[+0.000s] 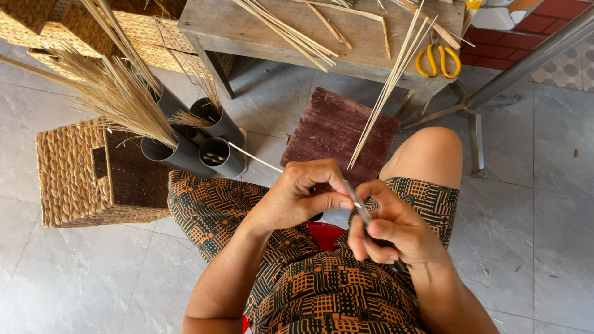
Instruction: The person sits on a low stool and shaves thin bamboo strips with a small knife, drawing each strip across the blade to split and trim it, then sets finished strips on the stool and table with other bamboo sticks.
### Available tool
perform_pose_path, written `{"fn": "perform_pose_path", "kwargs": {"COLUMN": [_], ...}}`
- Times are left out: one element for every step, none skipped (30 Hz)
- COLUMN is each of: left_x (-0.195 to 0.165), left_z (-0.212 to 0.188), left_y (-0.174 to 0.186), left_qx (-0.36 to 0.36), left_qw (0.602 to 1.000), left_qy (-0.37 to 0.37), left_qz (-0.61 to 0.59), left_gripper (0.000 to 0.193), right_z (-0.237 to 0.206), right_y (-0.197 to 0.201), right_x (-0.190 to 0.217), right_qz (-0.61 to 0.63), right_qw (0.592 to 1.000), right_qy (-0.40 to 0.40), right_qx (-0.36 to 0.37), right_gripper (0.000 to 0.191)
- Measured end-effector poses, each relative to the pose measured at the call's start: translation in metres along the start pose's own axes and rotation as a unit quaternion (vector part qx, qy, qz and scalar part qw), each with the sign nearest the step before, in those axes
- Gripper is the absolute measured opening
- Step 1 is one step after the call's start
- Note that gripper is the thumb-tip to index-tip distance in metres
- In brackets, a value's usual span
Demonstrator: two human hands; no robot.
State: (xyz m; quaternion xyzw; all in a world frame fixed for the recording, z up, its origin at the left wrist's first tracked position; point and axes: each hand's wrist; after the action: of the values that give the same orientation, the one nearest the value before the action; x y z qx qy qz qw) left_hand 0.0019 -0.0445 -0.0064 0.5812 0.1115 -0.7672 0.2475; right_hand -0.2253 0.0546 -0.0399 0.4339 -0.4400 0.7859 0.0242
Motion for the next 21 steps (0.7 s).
{"fn": "perform_pose_path", "kwargs": {"left_x": [-0.001, -0.003, -0.004, -0.006, -0.007, -0.008, -0.009, -0.01, -0.01, -0.009, -0.008, -0.007, -0.005, -0.003, -0.002, 0.0, 0.001, 0.002, 0.003, 0.003, 0.003], "left_z": [0.001, 0.001, 0.002, 0.002, 0.003, 0.004, 0.004, 0.004, 0.004, 0.004, 0.004, 0.004, 0.004, 0.004, 0.004, 0.005, 0.005, 0.006, 0.007, 0.007, 0.006], "left_y": [-0.001, -0.001, -0.003, -0.003, -0.003, -0.002, -0.001, -0.001, 0.0, 0.001, 0.002, 0.002, 0.001, 0.0, -0.001, -0.002, -0.003, -0.004, -0.005, -0.005, -0.004], "left_qx": [-0.001, 0.0, 0.0, -0.001, -0.002, -0.001, 0.0, -0.001, -0.004, -0.007, -0.009, -0.011, -0.012, -0.014, -0.009, -0.005, 0.0, -0.001, -0.005, -0.008, -0.003], "left_qw": [1.0, 1.0, 0.999, 0.999, 0.998, 0.998, 0.999, 0.999, 0.999, 0.998, 0.998, 0.997, 0.997, 0.997, 0.997, 0.998, 0.998, 0.999, 0.999, 1.0, 0.999], "left_qy": [0.005, 0.012, 0.002, -0.009, -0.02, -0.017, -0.013, -0.008, 0.001, 0.009, 0.017, 0.025, 0.034, 0.042, 0.037, 0.032, 0.028, 0.022, 0.015, 0.01, 0.015], "left_qz": [0.01, 0.019, 0.033, 0.049, 0.065, 0.057, 0.047, 0.038, 0.046, 0.056, 0.065, 0.067, 0.066, 0.066, 0.061, 0.058, 0.052, 0.042, 0.034, 0.026, 0.028], "left_gripper": [0.013, 0.014, 0.013, 0.012, 0.012, 0.012, 0.013, 0.013, 0.012, 0.012, 0.011, 0.011, 0.011, 0.011, 0.011, 0.011, 0.011, 0.01, 0.01, 0.01, 0.011], "right_z": [0.001, 0.001, 0.001, 0.001, 0.001, 0.0, -0.001, -0.003, -0.005, -0.007, -0.008, -0.008, -0.006, -0.005, -0.003, -0.001, -0.001, -0.001, -0.002, -0.003, -0.005], "right_y": [0.001, 0.001, 0.0, 0.0, 0.0, 0.0, -0.001, -0.002, -0.003, -0.004, -0.004, -0.003, -0.001, 0.001, 0.003, 0.005, 0.006, 0.007, 0.008, 0.009, 0.009], "right_x": [-0.002, -0.004, -0.005, -0.006, -0.005, -0.003, 0.0, 0.003, 0.006, 0.009, 0.011, 0.011, 0.009, 0.007, 0.003, -0.001, -0.004, -0.005, -0.004, -0.003, -0.002], "right_qz": [0.0, 0.002, -0.003, -0.009, -0.015, -0.029, -0.041, -0.053, -0.05, -0.048, -0.046, -0.037, -0.027, -0.017, -0.016, -0.015, -0.013, -0.02, -0.027, -0.033, -0.039], "right_qw": [1.0, 1.0, 1.0, 1.0, 1.0, 0.999, 0.998, 0.997, 0.998, 0.998, 0.998, 0.999, 0.999, 1.0, 1.0, 1.0, 0.999, 0.999, 0.999, 0.998, 0.998], "right_qy": [-0.004, -0.007, 0.004, 0.014, 0.025, 0.023, 0.02, 0.016, 0.021, 0.026, 0.032, 0.025, 0.018, 0.011, 0.01, 0.009, 0.008, 0.011, 0.012, 0.013, 0.019], "right_qx": [-0.006, -0.014, -0.01, -0.003, 0.005, -0.012, -0.03, -0.047, -0.043, -0.039, -0.036, -0.023, -0.011, 0.001, -0.01, -0.019, -0.029, -0.038, -0.044, -0.05, -0.049], "right_gripper": [0.04, 0.037, 0.036, 0.035, 0.035, 0.035, 0.035, 0.036, 0.038, 0.04, 0.042, 0.042, 0.042, 0.043, 0.041, 0.04, 0.038, 0.038, 0.039, 0.039, 0.039]}}
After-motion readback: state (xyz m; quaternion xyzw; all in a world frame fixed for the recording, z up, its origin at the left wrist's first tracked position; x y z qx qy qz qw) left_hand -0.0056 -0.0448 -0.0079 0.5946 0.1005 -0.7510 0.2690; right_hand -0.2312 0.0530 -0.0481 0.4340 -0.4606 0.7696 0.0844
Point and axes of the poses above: each hand's wrist, its own z-axis towards the middle knuckle, its own y-axis out of the back of the hand, x = y × z, and after that the axes turned 13 degrees about x, right-handed
